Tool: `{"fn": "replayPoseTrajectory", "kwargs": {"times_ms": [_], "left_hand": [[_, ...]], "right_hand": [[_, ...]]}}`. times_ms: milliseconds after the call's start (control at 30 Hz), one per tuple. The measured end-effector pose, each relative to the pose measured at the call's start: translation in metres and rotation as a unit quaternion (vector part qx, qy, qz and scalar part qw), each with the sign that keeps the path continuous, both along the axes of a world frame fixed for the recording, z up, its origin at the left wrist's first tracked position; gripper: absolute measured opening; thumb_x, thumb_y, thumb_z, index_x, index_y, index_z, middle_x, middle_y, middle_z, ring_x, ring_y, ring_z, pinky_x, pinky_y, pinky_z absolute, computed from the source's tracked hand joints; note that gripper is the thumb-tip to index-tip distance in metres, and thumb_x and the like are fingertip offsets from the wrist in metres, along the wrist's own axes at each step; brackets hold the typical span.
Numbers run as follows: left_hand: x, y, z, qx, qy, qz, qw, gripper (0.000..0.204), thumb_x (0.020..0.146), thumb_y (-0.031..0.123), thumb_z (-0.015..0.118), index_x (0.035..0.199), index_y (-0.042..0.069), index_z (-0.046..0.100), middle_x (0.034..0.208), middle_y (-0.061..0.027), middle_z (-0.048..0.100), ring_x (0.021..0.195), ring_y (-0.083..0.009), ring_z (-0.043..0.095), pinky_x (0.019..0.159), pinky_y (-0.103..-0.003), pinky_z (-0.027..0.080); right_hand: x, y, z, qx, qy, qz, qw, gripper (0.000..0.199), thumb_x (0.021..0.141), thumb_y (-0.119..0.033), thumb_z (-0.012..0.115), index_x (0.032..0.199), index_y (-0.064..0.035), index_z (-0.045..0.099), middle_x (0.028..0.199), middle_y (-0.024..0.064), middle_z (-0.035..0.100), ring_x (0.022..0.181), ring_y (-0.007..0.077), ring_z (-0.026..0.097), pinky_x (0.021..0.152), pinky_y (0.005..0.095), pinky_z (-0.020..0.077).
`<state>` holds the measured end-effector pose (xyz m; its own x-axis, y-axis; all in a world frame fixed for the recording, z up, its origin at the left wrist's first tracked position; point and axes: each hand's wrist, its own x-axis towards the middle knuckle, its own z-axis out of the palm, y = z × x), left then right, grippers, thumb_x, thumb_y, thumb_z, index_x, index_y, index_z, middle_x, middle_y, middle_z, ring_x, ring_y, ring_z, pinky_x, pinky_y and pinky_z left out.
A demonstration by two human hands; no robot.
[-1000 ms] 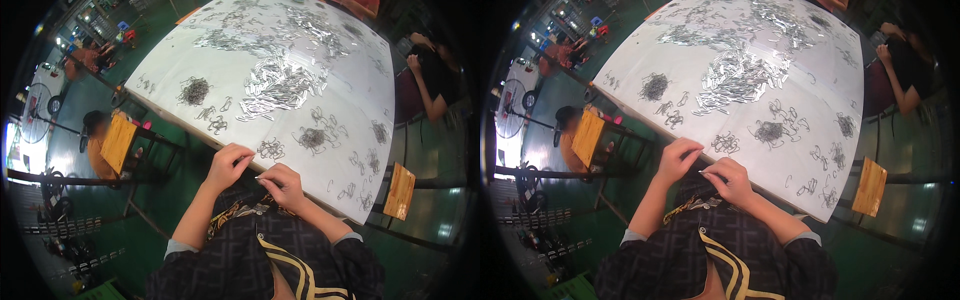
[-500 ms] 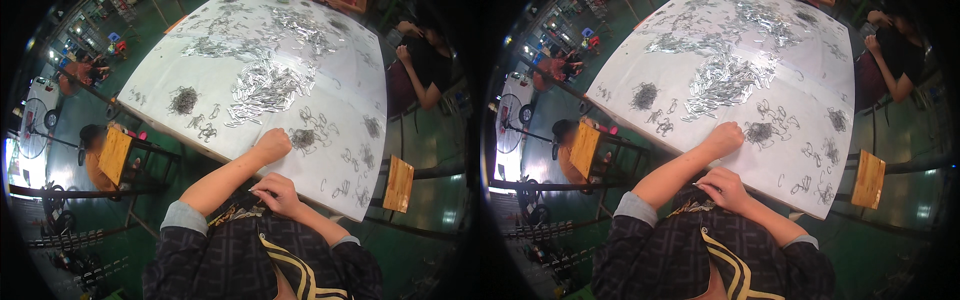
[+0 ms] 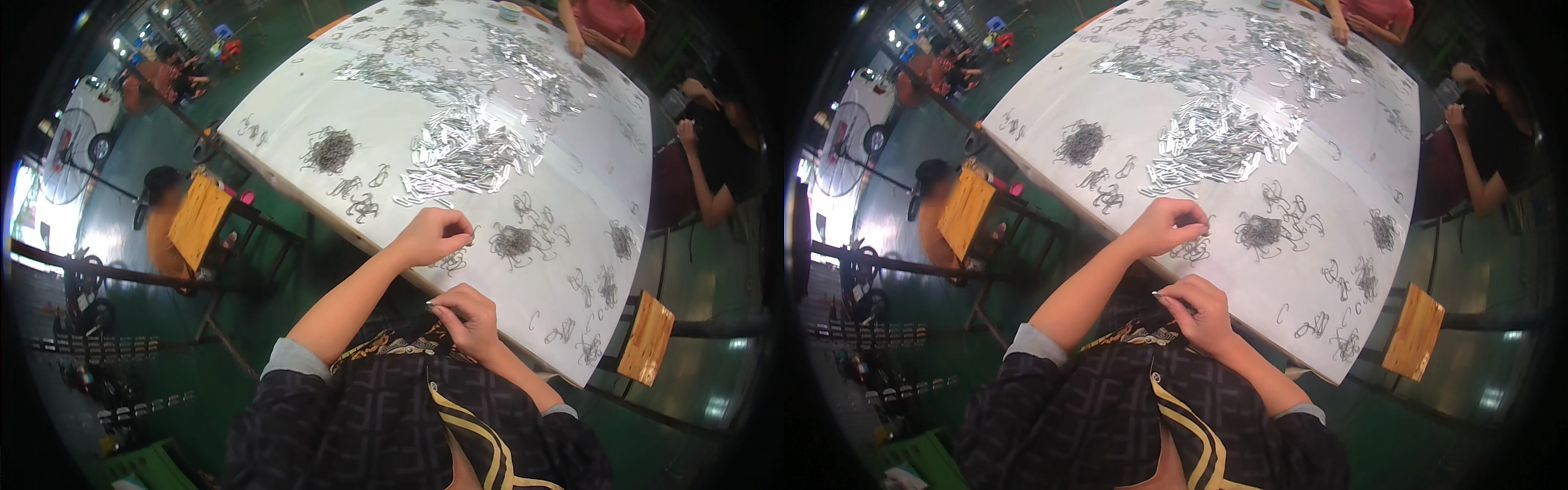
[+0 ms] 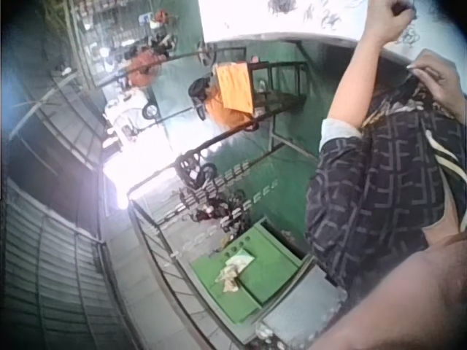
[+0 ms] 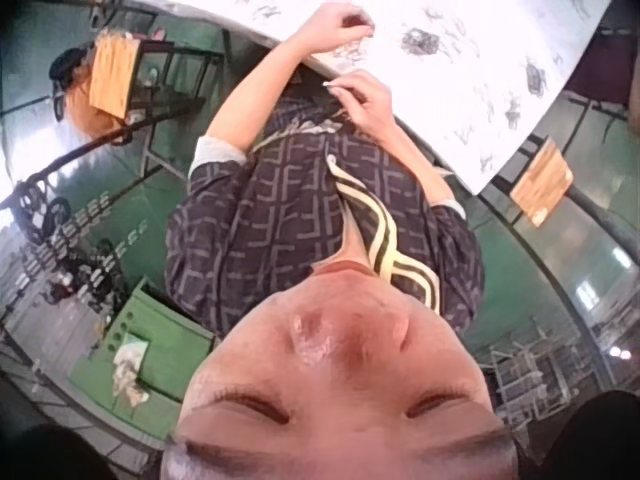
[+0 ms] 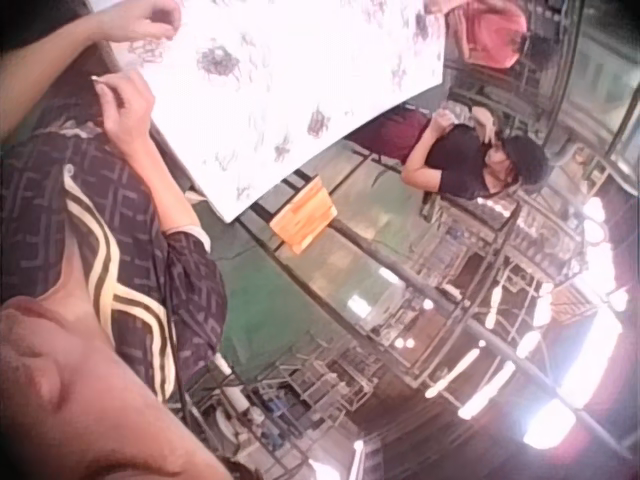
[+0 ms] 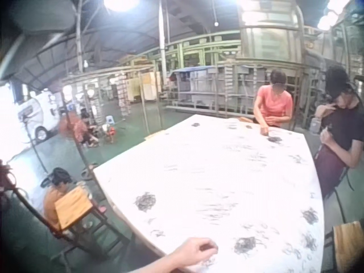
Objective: The person sits at a large table in a workshop and assembles small metal components by hand. They pick up individual metal pieces and fasteners from piles on the table, joining them together. Other workers are visible in the background performing similar tasks.
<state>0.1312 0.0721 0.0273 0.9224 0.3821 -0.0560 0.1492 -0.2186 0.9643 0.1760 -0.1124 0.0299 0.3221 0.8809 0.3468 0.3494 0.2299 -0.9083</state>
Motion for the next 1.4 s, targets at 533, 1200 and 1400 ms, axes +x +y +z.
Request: {"fn": "replayPoseTrajectory", "kwargs": {"times_ms": [533,1200,1400], "left_hand": [[-0.133,-0.060,0.013,-0.135,-0.145,0.216,0.956,0.007,0.086,0.007,0.068,0.091,0.001,0.068,0.082,0.0013,0.064,0.073,-0.0031,0.055,0.063,-0.020,0.044],[-0.130,-0.081,0.022,0.043,-0.192,0.266,0.944,0.010,0.089,0.008,0.061,0.095,0.001,0.058,0.084,-0.0082,0.059,0.070,-0.0180,0.055,0.064,-0.032,0.045],[-0.130,-0.083,0.018,0.087,-0.232,0.260,0.933,0.007,0.088,0.003,0.062,0.093,0.001,0.058,0.085,-0.0094,0.059,0.078,-0.0226,0.057,0.068,-0.034,0.045]], "right_hand": [[-0.017,0.030,0.002,-0.034,-0.055,0.005,0.998,0.008,0.080,0.005,0.067,0.088,0.0019,0.067,0.080,0.0120,0.064,0.071,0.0227,0.063,0.066,0.0295,0.0492],[-0.013,0.026,-0.008,-0.031,-0.087,0.015,0.996,0.005,0.087,0.001,0.061,0.090,0.0043,0.065,0.081,0.0098,0.061,0.075,0.0209,0.057,0.071,0.0304,0.0443],[0.022,0.032,-0.029,-0.039,-0.103,-0.046,0.993,0.007,0.089,0.000,0.061,0.092,0.0041,0.066,0.086,0.0098,0.064,0.079,0.0209,0.059,0.073,0.0312,0.0464]]}}
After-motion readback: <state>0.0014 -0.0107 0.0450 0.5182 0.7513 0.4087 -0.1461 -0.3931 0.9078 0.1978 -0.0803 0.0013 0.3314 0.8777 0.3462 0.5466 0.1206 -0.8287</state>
